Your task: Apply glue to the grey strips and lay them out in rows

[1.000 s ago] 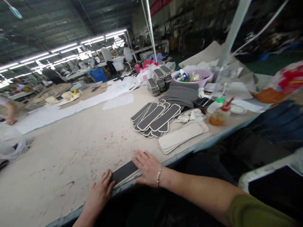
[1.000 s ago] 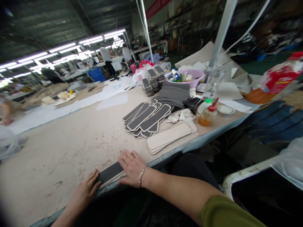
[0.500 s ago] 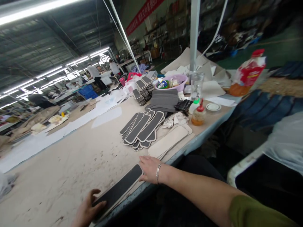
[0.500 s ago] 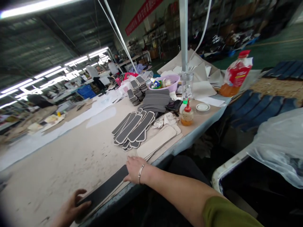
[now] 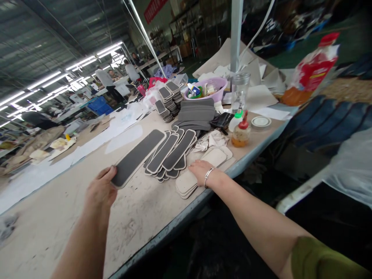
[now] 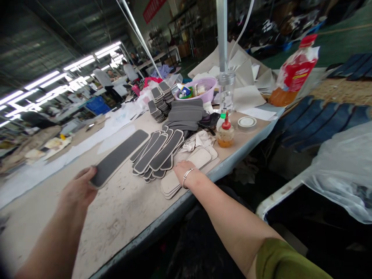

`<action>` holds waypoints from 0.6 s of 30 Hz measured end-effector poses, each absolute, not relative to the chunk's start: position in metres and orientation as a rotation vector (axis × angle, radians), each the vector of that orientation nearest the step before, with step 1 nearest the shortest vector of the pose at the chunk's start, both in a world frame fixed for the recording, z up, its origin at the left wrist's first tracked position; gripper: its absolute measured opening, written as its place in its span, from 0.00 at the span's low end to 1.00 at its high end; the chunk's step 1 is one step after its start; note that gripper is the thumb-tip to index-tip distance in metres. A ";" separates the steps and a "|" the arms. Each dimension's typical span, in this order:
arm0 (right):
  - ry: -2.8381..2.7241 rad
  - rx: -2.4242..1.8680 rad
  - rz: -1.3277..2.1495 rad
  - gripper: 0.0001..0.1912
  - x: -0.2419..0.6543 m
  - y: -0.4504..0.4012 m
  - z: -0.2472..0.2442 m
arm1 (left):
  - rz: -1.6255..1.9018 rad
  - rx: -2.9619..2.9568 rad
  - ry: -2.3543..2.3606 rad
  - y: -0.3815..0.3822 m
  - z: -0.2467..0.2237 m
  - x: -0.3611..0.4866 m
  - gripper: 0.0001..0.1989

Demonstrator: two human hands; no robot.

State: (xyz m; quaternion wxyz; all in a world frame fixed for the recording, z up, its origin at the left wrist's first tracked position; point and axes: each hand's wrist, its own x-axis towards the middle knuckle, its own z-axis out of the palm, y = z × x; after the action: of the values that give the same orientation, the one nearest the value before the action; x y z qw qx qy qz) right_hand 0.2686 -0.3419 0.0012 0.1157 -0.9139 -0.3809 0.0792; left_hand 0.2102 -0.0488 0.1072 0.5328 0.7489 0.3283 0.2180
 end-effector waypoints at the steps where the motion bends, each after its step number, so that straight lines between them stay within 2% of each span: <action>1: -1.133 -2.669 0.248 0.28 0.270 -0.342 0.000 | 0.480 1.799 0.784 -0.057 0.100 0.226 0.20; 4: -1.127 -2.664 0.270 0.34 0.272 -0.341 -0.003 | 0.390 2.072 0.816 -0.080 0.075 0.253 0.33; 6: -1.081 -2.675 0.265 0.38 0.273 -0.341 -0.005 | 0.400 2.412 0.668 -0.096 0.056 0.253 0.36; 9: -1.041 -2.677 0.234 0.39 0.273 -0.341 -0.006 | 0.322 2.744 0.096 -0.121 0.022 0.235 0.32; 11: -1.037 -2.674 0.207 0.38 0.273 -0.340 -0.006 | 0.233 2.800 -0.117 -0.135 0.000 0.219 0.31; 14: -1.075 -2.661 0.157 0.37 0.269 -0.336 -0.004 | 0.177 2.805 -0.065 -0.152 -0.024 0.197 0.28; 18: -1.198 -2.675 0.036 0.33 0.262 -0.339 -0.011 | 0.340 2.690 0.095 -0.169 -0.026 0.175 0.18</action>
State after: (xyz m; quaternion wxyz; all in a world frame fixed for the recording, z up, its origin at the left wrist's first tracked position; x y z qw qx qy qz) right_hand 0.2624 -0.3388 -0.0107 0.1050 -0.9076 -0.4063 0.0122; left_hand 0.1746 -0.1692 -0.0260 0.2128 0.9688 0.0342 0.1223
